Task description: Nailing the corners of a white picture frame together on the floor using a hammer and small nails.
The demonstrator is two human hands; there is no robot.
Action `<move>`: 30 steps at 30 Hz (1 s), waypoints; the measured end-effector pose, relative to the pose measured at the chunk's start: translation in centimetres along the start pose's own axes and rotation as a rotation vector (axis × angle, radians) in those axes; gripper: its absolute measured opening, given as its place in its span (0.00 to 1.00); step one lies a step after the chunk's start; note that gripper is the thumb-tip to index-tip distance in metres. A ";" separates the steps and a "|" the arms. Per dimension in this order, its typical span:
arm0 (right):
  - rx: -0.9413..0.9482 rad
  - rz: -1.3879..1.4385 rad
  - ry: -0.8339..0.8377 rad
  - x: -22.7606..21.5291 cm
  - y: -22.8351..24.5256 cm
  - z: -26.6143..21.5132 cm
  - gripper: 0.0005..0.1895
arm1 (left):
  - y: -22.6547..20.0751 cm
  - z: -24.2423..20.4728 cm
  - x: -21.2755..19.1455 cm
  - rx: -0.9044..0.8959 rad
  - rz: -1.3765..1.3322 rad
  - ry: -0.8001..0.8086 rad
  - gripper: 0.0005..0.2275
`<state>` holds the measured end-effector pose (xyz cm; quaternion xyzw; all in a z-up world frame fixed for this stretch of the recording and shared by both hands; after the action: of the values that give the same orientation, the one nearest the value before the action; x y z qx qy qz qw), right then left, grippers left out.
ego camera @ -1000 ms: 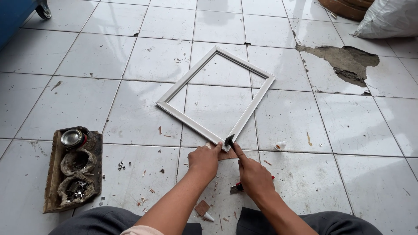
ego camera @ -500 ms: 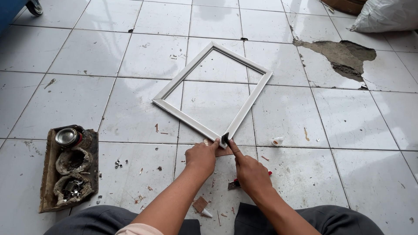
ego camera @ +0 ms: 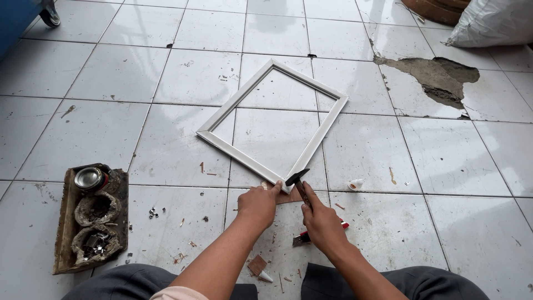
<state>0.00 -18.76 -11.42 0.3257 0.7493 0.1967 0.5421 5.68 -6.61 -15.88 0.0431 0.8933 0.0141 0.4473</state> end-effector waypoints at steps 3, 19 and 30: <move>0.121 0.308 -0.069 -0.5 -0.3 -1.0 0.17 | 1.5 -1.5 -1.7 0.001 -0.166 0.091 0.35; -0.433 -0.356 0.125 12.2 11.8 0.9 0.06 | 9.6 -8.9 -6.0 -0.292 -2.253 0.301 0.07; -0.770 -0.368 0.106 19.8 22.3 4.5 0.06 | 8.6 -4.0 -7.9 -0.069 -2.154 0.140 0.03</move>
<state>6.40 10.73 -12.00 -0.0502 0.6936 0.3785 0.6108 7.77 1.31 -6.60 -0.7787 0.4842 -0.3593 0.1735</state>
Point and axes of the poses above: each hand's wrist, its own z-axis towards the middle knuckle, its own x-axis out of the palm, y = z × x, the point moved 9 cm from there along z, towards the middle knuckle, and after that the axes turned 15 degrees about -x, right-handed, at the moved point
